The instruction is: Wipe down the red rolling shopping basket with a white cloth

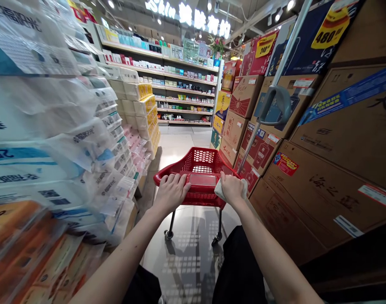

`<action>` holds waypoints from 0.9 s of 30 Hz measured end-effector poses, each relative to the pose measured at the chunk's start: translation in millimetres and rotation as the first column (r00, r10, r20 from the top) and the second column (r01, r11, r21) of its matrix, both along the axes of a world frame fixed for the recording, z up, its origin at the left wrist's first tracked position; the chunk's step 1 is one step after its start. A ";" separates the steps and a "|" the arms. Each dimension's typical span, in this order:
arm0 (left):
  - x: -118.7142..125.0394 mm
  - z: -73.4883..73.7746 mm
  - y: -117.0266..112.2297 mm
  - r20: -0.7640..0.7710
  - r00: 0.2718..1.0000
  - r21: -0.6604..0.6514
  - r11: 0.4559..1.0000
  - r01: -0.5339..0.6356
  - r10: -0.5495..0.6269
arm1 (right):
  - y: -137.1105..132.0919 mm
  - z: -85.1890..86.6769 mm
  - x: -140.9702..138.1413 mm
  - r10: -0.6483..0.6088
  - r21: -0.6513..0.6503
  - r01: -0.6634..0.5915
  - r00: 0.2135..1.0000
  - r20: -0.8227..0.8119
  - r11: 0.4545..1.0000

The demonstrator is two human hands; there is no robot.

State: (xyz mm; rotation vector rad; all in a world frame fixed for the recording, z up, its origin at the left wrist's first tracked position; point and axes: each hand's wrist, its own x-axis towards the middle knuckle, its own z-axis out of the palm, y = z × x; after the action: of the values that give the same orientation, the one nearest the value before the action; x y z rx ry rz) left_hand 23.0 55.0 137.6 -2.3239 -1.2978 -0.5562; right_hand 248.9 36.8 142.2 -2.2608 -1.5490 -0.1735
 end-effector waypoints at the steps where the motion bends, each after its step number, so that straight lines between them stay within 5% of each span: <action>1: -0.4 -0.1 0.6 -0.001 1.000 0.002 1.000 -0.007 0.007 | 2.8 1.4 -2.4 -0.028 0.017 0.029 0.999 -0.036 0.999; 12: 5.5 -6.9 -2.9 0.050 0.999 0.008 1.000 -0.002 0.002 | 36.0 20.9 -24.9 0.160 0.276 -0.025 0.863 -0.479 0.961; 16: 7.8 -5.7 -5.1 0.049 0.999 0.012 1.000 0.004 -0.005 | 37.8 22.1 -32.6 0.219 0.311 -0.099 0.899 -0.379 0.945; 19: 6.1 -4.5 -5.2 0.047 0.999 0.009 1.000 0.000 0.000 | 18.6 21.7 -27.6 0.424 0.431 -0.335 0.897 -0.127 0.838; 21: 4.9 -4.3 -5.2 0.037 0.999 0.006 1.000 0.000 -0.001 | 3.3 19.9 -23.0 0.587 0.337 -0.565 0.808 0.044 0.753; 23: 4.9 -4.4 -5.9 0.025 1.000 0.003 1.000 -0.002 0.002 | -6.5 17.3 -20.4 0.662 0.156 -0.673 0.740 0.121 0.723; 27: 10.3 -4.9 -9.7 0.030 0.999 -0.002 1.000 -0.014 0.014 | 0.5 18.0 -21.7 0.590 -0.078 -0.585 0.799 0.117 0.807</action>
State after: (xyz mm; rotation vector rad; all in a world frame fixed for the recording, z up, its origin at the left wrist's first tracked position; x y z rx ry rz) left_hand 33.3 45.3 132.8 -2.3147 -1.3278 -0.5875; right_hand 227.2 37.3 160.2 -1.7029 -2.2632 -0.1208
